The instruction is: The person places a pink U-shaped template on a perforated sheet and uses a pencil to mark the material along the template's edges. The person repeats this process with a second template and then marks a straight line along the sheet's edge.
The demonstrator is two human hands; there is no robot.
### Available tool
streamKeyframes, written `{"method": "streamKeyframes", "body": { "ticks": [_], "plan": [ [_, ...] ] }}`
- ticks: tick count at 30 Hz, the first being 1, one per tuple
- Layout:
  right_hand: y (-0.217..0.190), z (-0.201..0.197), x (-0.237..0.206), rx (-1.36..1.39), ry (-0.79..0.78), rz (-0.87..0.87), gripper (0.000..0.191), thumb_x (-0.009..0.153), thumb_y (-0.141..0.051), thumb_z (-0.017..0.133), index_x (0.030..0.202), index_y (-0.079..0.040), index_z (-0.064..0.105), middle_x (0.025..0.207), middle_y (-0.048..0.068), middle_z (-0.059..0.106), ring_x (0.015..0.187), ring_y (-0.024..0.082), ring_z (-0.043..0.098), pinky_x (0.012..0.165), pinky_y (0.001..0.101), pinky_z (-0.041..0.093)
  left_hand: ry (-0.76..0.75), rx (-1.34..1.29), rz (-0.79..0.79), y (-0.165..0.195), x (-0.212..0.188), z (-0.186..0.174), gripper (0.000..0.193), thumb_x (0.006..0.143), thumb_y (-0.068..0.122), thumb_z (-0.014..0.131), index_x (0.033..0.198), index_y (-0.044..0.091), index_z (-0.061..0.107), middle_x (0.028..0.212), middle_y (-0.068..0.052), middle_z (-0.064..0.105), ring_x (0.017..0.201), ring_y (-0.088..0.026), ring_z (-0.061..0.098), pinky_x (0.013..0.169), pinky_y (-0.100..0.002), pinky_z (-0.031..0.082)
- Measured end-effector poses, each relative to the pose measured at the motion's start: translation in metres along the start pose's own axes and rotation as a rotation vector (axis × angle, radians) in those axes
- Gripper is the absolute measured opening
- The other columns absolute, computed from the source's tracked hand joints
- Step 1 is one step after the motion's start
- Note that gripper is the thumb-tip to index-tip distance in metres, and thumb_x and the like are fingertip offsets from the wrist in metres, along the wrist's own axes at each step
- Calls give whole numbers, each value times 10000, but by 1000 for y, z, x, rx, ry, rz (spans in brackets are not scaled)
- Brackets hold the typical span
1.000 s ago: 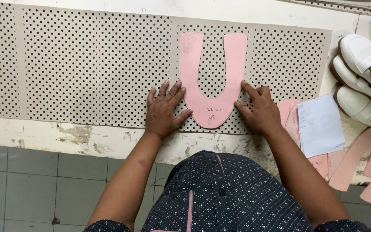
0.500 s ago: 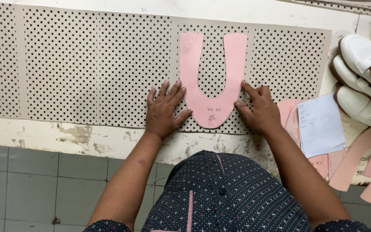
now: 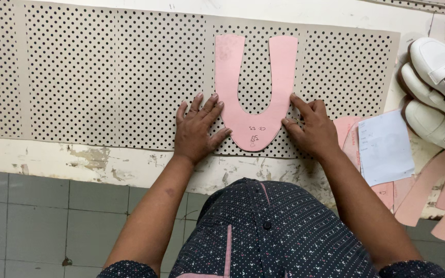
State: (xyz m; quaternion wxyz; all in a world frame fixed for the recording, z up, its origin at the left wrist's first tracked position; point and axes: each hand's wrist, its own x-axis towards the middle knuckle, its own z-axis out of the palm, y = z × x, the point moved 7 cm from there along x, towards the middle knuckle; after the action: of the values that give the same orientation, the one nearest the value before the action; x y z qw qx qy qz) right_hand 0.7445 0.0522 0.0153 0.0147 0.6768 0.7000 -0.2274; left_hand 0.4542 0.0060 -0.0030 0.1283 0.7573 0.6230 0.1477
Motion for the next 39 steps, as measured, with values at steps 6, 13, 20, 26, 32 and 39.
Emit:
{"method": "streamKeyframes", "body": {
  "ticks": [6, 13, 20, 26, 32, 39],
  "plan": [
    [0, 0, 0, 11, 16, -17, 693, 908, -523, 669, 1536, -295, 485, 1166, 80, 512, 930, 211, 633, 780, 390, 560, -16, 19, 9, -1, 0, 2, 703, 938, 736, 498, 1474, 285, 553, 1590, 22, 463, 1527, -253, 295, 1241, -521, 113],
    [0, -1, -2, 18, 56, -44, 679, 914, -518, 677, 1527, -280, 508, 1145, 81, 522, 909, 211, 637, 749, 385, 564, -9, 7, 7, -1, 0, 0, 708, 941, 730, 496, 1480, 274, 553, 1595, 21, 462, 1533, -248, 294, 1241, -519, 107],
    [0, -2, -3, 35, 71, -58, 674, 907, -512, 692, 1517, -280, 522, 1123, 81, 530, 881, 217, 638, 740, 393, 562, -3, -6, 5, 2, -1, -3, 699, 942, 714, 517, 1476, 265, 563, 1600, 14, 461, 1533, -249, 295, 1243, -522, 117],
    [1, -5, -5, 38, 90, -56, 658, 910, -523, 704, 1498, -284, 530, 1138, 90, 531, 873, 227, 649, 742, 396, 561, 5, 4, 7, 4, 0, -3, 707, 932, 729, 510, 1459, 263, 574, 1599, 8, 458, 1529, -251, 298, 1242, -528, 123],
    [4, -3, -1, 28, 29, 0, 652, 911, -525, 693, 1498, -300, 520, 1161, 89, 528, 913, 223, 654, 735, 386, 568, 20, 34, 28, 5, 1, -2, 709, 950, 746, 468, 1467, 269, 562, 1600, -1, 457, 1529, -253, 298, 1242, -530, 120],
    [2, -4, -2, 46, 61, -41, 648, 910, -519, 699, 1492, -283, 539, 1150, 89, 535, 916, 231, 654, 759, 397, 561, 21, 21, 17, 4, 1, -3, 707, 944, 736, 485, 1466, 266, 566, 1596, 2, 464, 1529, -251, 304, 1244, -524, 127]
  ]
}}
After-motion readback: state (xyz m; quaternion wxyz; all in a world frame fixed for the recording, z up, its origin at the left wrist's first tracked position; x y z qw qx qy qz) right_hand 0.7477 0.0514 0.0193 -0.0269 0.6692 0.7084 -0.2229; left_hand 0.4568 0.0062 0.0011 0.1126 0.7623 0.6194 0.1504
